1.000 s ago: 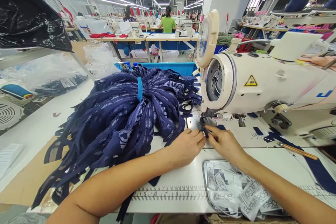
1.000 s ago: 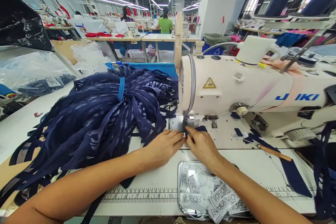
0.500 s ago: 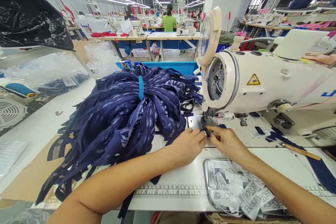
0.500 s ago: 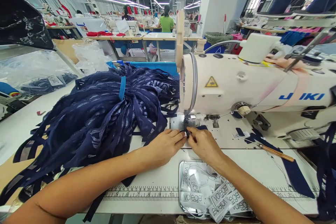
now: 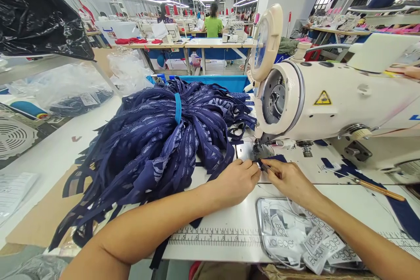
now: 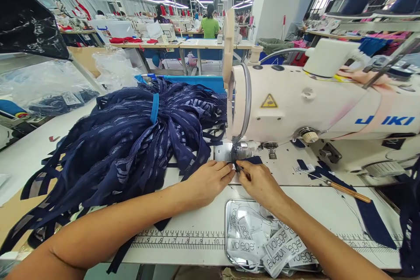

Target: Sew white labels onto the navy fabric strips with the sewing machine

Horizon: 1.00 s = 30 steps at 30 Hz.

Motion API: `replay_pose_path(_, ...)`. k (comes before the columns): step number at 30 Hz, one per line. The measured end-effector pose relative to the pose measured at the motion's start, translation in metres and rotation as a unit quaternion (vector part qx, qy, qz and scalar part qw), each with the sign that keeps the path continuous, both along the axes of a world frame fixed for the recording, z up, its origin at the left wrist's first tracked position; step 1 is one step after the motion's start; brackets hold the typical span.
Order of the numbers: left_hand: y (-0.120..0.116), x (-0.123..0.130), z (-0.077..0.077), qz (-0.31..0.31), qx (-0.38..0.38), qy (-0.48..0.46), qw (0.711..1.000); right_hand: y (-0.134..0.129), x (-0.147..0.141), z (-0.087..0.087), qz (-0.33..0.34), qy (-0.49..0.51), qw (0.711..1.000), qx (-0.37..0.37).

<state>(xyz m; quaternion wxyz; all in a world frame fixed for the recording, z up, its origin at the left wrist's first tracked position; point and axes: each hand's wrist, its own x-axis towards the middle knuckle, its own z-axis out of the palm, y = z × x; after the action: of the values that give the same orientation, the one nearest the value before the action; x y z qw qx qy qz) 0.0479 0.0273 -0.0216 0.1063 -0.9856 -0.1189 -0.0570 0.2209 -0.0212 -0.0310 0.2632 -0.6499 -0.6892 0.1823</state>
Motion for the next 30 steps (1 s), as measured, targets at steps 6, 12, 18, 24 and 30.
replay_pose_path(6,0.000,0.001,-0.002,-0.001,0.004,-0.002,1.000,-0.005,0.000,0.003,0.006,0.004,1.000,-0.009)
replay_pose_path(12,0.000,0.000,-0.001,-0.002,0.008,0.002,1.000,-0.003,0.003,0.002,0.005,0.054,0.998,-0.022)
replay_pose_path(18,0.000,0.000,-0.002,-0.006,0.006,-0.006,1.000,-0.003,0.006,-0.005,-0.029,0.096,0.995,-0.004)
replay_pose_path(24,-0.001,0.000,-0.002,-0.001,0.010,0.000,1.000,-0.005,0.003,-0.006,-0.012,0.031,0.999,0.008)
replay_pose_path(30,0.000,0.000,-0.003,-0.001,0.002,0.000,1.000,-0.004,0.001,-0.001,-0.002,0.014,1.000,0.004)
